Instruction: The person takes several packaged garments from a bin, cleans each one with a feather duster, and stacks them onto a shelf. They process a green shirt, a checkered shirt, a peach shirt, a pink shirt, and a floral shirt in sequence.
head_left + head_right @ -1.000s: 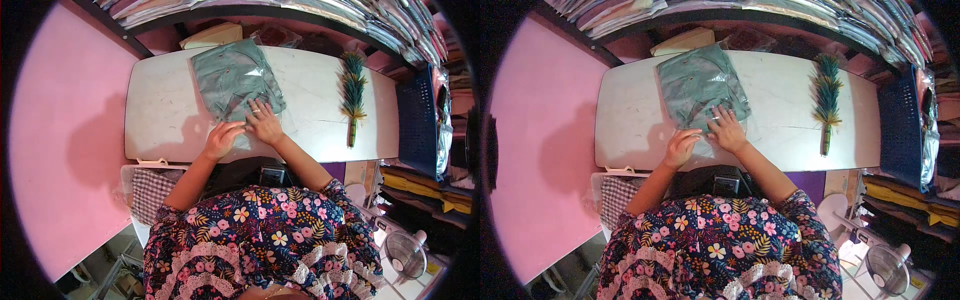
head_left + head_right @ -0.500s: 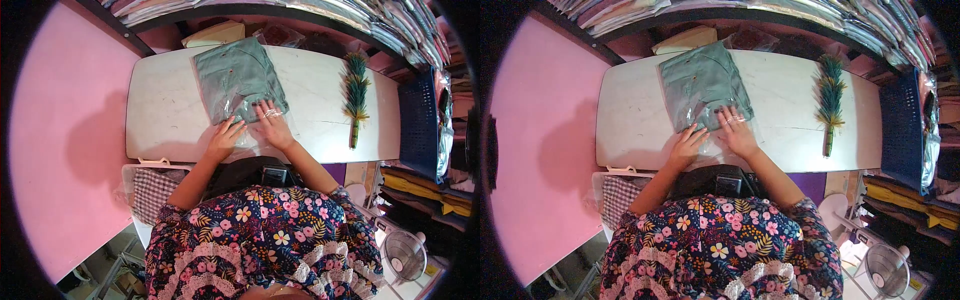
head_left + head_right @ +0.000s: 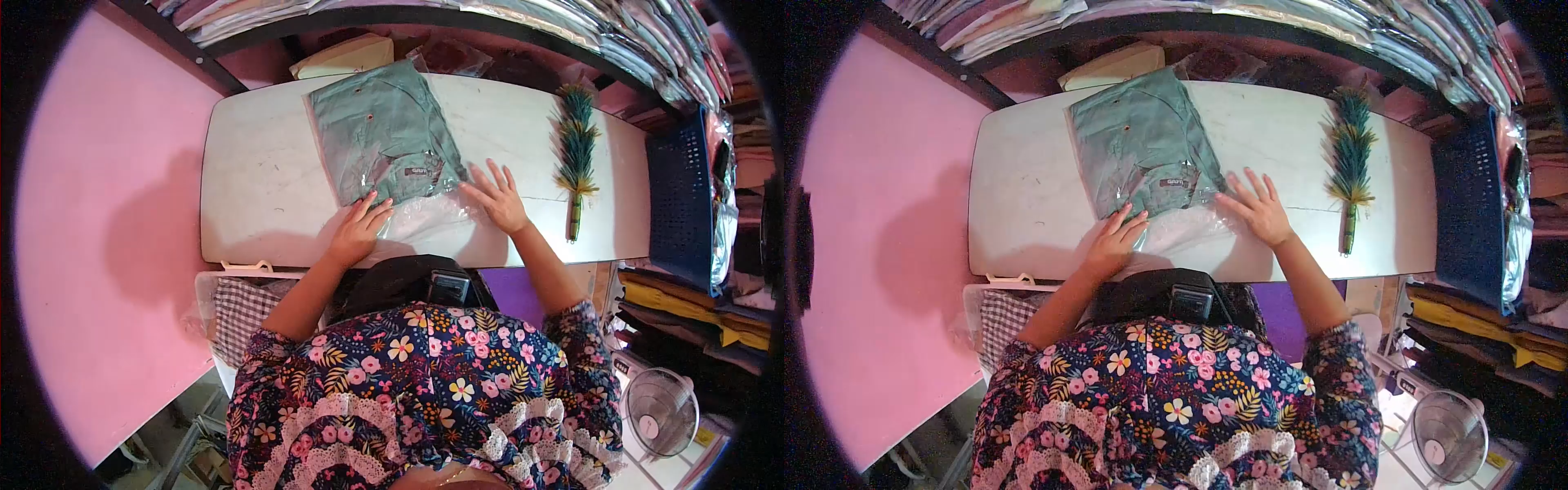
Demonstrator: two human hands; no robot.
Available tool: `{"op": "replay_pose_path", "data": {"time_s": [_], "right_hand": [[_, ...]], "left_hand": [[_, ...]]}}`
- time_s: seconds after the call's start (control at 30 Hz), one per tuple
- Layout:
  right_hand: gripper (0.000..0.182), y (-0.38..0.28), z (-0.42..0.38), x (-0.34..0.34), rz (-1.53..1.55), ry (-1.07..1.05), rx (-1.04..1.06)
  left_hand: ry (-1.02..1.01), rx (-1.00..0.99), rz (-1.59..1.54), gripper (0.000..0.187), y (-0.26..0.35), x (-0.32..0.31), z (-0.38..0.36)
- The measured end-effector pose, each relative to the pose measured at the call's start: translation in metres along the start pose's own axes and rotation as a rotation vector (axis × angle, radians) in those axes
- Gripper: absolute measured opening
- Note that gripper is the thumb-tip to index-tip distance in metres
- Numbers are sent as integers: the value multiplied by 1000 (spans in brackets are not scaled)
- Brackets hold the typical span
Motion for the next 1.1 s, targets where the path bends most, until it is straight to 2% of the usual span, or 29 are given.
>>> {"op": "replay_pose_path", "data": {"time_s": [0.03,0.1,0.13,0.27,0.33,0.37,0.43,0.47,0.53,0.57,0.63,0.67,0.73,0.77,0.83,0.87,0.93,0.97,1.03,1.07,1.1], "right_hand": [[45,3,3,-4,7,0,-4],[45,7,10,-13,127,-115,387],[45,12,9,-22,113,-153,430],[43,21,5,-32,239,-132,385],[38,19,5,-29,374,-168,272],[38,18,6,-31,379,-170,277],[31,20,9,-41,677,-128,60],[31,20,10,-46,677,-130,66],[21,23,14,-54,1140,-108,-252],[21,22,17,-59,1140,-109,-249],[19,23,25,-69,1454,-45,-448],[19,23,28,-69,1452,-44,-449],[19,18,40,-60,1431,-55,-610],[19,15,46,-57,1430,-54,-609],[15,11,52,-52,1483,-9,-786],[15,6,54,-49,1480,-4,-787],[20,-8,54,-24,598,474,-697],[20,-12,48,-22,595,477,-690],[38,-27,42,-18,508,370,-68],[38,-35,40,-20,511,369,-70],[43,-48,45,-16,348,238,-34]], "left_hand": [[-31,-11,39,44,-1,1,-2],[-53,-25,39,46,1,12,-5],[-67,-41,37,48,3,18,-5],[-195,-50,-46,58,-2,26,-17],[-212,-126,-288,66,-10,36,-20],[-212,-119,-290,66,-12,37,-22],[-214,-120,-279,64,-17,35,-24],[-211,-114,-279,64,-17,32,-24],[3,-23,-353,53,-21,17,-22],[5,-21,-352,53,-27,8,-21],[154,214,-493,34,-44,-6,-17],[155,212,-494,34,-46,-9,-13],[338,663,-1138,19,-46,-6,-5],[339,662,-1138,19,-44,-3,0],[398,814,-1000,14,-42,2,9],[397,809,-1001,14,-39,5,12],[420,840,-893,17,-37,7,17],[428,836,-895,17,-39,6,18],[457,817,-815,20,-42,1,17],[454,820,-815,20,-44,-1,14],[379,885,-783,21,-41,9,15]]}}
Point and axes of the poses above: each hand's wrist, its own z-axis towards the middle knuckle, its own x-axis out of the back of the hand, y = z × x, the point moved 1 cm from there along z, towards the middle knuckle, and after that the axes turned 7 degrees about -y, right-handed, at the moved point
